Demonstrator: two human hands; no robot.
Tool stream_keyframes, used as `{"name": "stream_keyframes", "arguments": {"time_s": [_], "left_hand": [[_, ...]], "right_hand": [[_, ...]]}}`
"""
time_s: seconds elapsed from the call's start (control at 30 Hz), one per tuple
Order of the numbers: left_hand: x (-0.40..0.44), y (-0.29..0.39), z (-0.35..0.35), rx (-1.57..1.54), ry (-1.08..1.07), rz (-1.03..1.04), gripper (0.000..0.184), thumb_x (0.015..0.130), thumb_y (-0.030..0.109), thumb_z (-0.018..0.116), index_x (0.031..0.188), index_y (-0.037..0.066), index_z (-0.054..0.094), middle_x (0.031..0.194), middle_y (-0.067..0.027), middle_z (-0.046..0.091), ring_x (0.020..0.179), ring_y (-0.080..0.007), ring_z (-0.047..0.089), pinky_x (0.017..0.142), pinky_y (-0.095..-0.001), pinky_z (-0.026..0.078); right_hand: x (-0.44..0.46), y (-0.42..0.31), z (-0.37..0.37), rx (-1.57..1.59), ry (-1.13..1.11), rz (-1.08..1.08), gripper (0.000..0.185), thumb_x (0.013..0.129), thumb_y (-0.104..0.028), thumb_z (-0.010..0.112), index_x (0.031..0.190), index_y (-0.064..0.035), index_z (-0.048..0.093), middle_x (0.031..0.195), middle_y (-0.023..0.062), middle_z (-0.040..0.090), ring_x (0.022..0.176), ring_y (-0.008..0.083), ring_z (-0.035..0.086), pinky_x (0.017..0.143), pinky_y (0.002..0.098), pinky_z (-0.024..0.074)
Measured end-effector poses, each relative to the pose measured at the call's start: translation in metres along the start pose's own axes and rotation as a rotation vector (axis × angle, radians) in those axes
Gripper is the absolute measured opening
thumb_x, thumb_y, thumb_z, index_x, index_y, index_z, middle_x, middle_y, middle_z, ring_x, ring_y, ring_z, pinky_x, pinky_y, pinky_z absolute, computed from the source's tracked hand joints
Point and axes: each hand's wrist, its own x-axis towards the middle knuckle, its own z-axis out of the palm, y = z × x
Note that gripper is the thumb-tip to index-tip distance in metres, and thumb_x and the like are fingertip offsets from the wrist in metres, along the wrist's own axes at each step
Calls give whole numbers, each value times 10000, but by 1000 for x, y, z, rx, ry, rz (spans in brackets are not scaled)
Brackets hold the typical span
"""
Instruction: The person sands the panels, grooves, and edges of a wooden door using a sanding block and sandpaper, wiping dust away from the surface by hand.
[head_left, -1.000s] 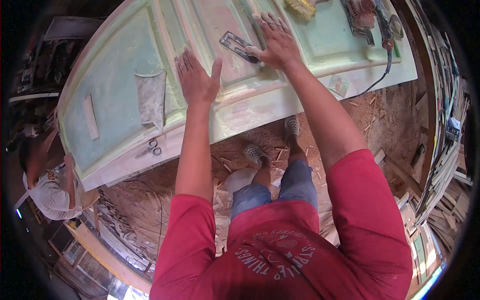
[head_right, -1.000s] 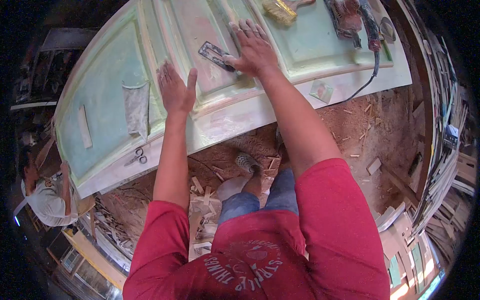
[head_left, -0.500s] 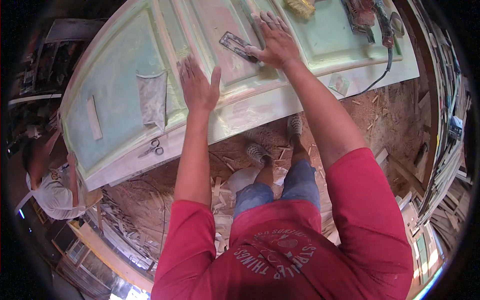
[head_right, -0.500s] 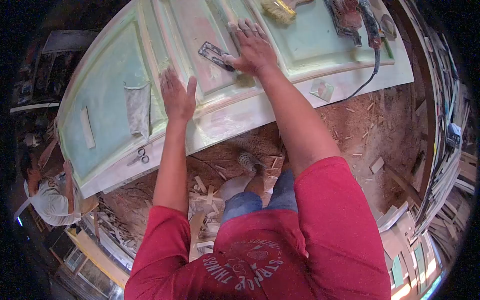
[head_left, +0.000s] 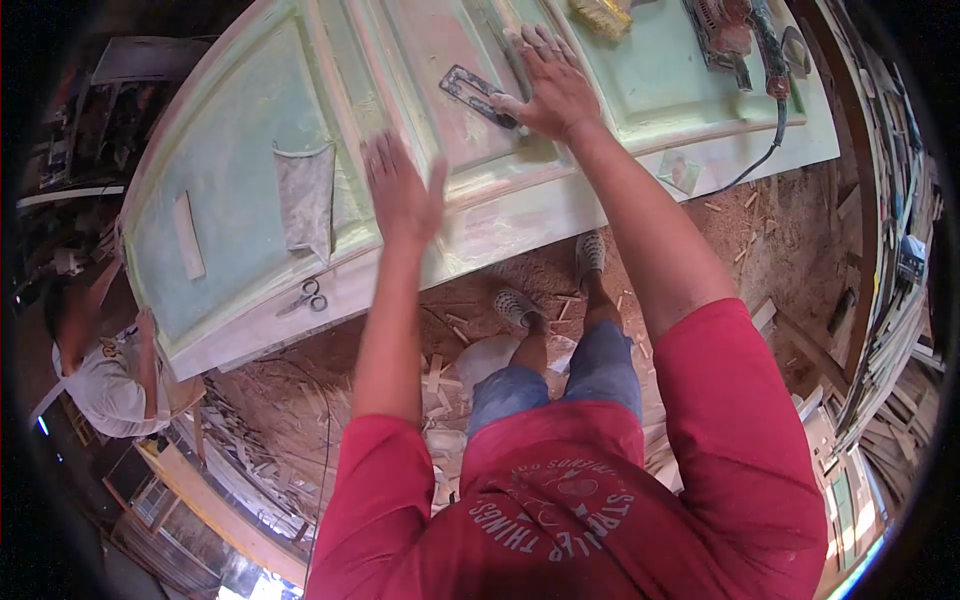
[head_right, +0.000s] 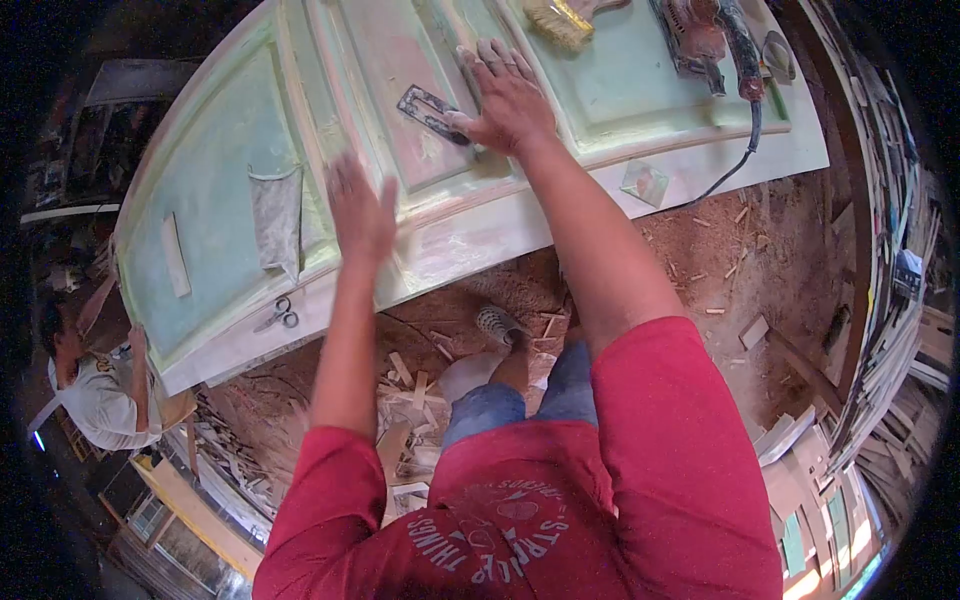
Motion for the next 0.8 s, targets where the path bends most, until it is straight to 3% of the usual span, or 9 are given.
{"name": "stream_keyframes", "arguments": {"time_s": [0.13, 0.27, 0.37, 0.47, 0.57, 0.73, 0.8], "left_hand": [[-43, 30, -24, -6, -53, 13, 1027, 1044, 554, 597, 1696, -114, 167, 1759, -354, 215, 1649, -510, 168, 1363, -565, 108], [67, 2, -13, -50, -2, -53, 1005, 1047, 565, 586, 1678, -121, 210, 1743, -369, 235, 1630, -520, 211, 1358, -573, 122], [63, -4, -8, -70, -3, -41, 1020, 1043, 569, 597, 1678, -126, 204, 1736, -373, 252, 1631, -510, 221, 1355, -570, 130], [-35, 21, -12, 59, -24, -13, 1039, 1043, 586, 595, 1673, -138, 198, 1722, -379, 281, 1628, -502, 239, 1356, -564, 134], [-57, 38, -26, 2, -20, 12, 1048, 1041, 591, 601, 1673, -140, 195, 1714, -381, 297, 1627, -493, 249, 1361, -558, 130], [56, 6, -12, -5, 50, -13, 1062, 1028, 619, 605, 1656, -150, 229, 1699, -384, 319, 1615, -507, 263, 1363, -556, 131], [59, 4, -9, -14, 35, -29, 1058, 1031, 616, 603, 1658, -149, 226, 1705, -380, 310, 1619, -506, 256, 1364, -555, 128]], "right_hand": [[-1, 1, -1, -16, 6, -3, 1056, 899, -712, 706, 1743, -227, 297, 1784, 123, 330, 1671, 266, 251, 1394, 409, 165], [1, 1, 2, 52, 47, -18, 1028, 894, -664, 719, 1725, -196, 334, 1779, 146, 338, 1669, 309, 256, 1394, 424, 163], [-3, 0, -1, 43, 29, -17, 1033, 891, -667, 722, 1725, -196, 334, 1776, 148, 343, 1668, 309, 260, 1394, 429, 166], [2, 0, 1, 40, 29, -24, 1035, 892, -691, 707, 1724, -202, 335, 1774, 144, 348, 1668, 302, 261, 1395, 430, 166], [-4, 3, 3, 22, 25, -11, 1036, 894, -715, 688, 1726, -210, 331, 1772, 142, 350, 1667, 293, 264, 1397, 429, 162], [0, 3, 4, 34, 39, -27, 1042, 891, -716, 691, 1729, -218, 324, 1771, 150, 349, 1666, 288, 268, 1399, 430, 156], [0, 3, 2, 29, 35, -14, 1041, 893, -713, 693, 1731, -218, 322, 1773, 151, 346, 1669, 289, 262, 1399, 429, 153]]}}
